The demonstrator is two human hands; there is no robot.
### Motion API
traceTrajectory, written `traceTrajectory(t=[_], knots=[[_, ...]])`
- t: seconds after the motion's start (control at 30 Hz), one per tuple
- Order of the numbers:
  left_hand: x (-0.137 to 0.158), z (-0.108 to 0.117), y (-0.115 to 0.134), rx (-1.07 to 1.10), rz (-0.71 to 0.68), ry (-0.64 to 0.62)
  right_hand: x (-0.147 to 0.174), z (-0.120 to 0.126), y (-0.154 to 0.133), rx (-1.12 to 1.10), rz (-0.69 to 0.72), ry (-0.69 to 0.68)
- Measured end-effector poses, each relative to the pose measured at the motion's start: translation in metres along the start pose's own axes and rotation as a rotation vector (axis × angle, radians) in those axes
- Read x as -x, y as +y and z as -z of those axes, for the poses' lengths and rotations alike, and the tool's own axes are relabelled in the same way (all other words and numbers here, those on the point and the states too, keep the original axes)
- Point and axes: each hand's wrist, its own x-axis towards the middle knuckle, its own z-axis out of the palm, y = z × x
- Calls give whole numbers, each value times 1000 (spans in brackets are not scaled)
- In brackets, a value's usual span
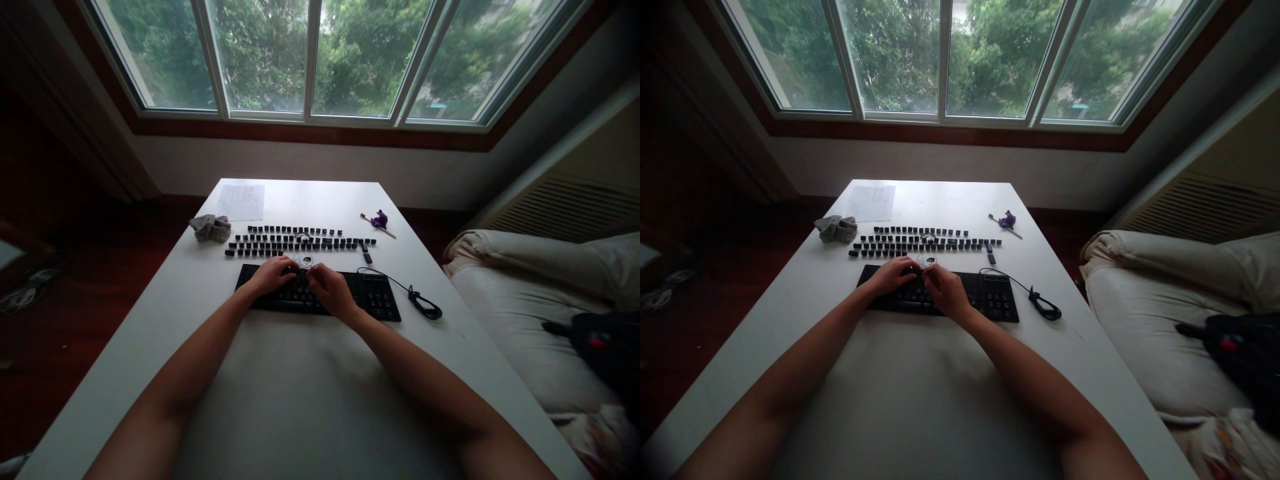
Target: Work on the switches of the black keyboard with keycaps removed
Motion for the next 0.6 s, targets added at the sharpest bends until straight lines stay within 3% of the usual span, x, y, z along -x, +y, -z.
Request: traceTrajectory(t=[0.33,0.47,0.6], knots=[[1,0,-1,-9,7,-3,7,-4,9,-310,-235,3],[1,0,-2,-7,14,-7,4,-1,10,-422,-349,64],[1,0,1,12,6,9,0,1,13,-517,-359,127]])
